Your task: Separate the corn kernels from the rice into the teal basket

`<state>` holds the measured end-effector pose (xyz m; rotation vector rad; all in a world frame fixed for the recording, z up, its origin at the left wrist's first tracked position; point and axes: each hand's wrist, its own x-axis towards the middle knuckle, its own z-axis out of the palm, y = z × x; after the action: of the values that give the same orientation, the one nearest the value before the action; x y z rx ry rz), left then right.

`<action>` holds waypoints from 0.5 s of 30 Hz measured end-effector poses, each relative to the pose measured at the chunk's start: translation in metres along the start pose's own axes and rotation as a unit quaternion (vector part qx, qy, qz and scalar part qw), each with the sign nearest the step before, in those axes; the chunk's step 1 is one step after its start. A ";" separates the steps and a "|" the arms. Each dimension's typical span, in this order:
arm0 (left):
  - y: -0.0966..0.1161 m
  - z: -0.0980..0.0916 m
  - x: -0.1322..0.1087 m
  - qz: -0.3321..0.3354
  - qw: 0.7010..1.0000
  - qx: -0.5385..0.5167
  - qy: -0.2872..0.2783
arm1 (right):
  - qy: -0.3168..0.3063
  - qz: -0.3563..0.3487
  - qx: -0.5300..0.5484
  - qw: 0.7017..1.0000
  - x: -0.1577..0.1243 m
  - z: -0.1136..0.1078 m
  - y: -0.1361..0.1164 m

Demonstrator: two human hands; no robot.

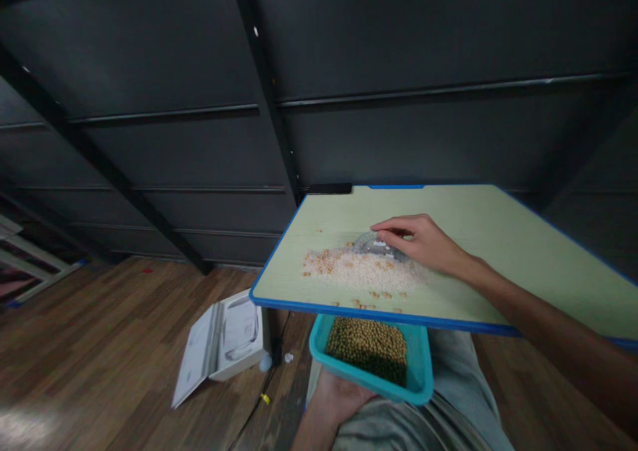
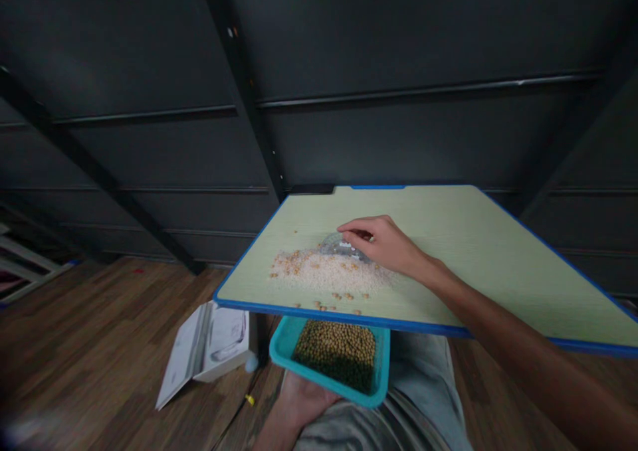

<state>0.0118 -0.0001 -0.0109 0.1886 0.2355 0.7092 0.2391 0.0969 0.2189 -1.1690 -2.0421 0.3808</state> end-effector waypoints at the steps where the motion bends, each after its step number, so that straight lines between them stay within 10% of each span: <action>1: 0.001 0.002 0.000 -0.005 1.000 0.001 0.002 | 0.001 -0.004 -0.002 1.000 0.000 0.000 -0.001; 15: 0.001 0.009 -0.001 -0.009 1.000 -0.006 0.005 | 0.001 -0.040 -0.030 0.999 -0.001 -0.001 -0.005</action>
<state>0.0130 -0.0005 -0.0016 0.1721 0.2421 0.6946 0.2370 0.0933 0.2215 -1.1187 -2.1043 0.2802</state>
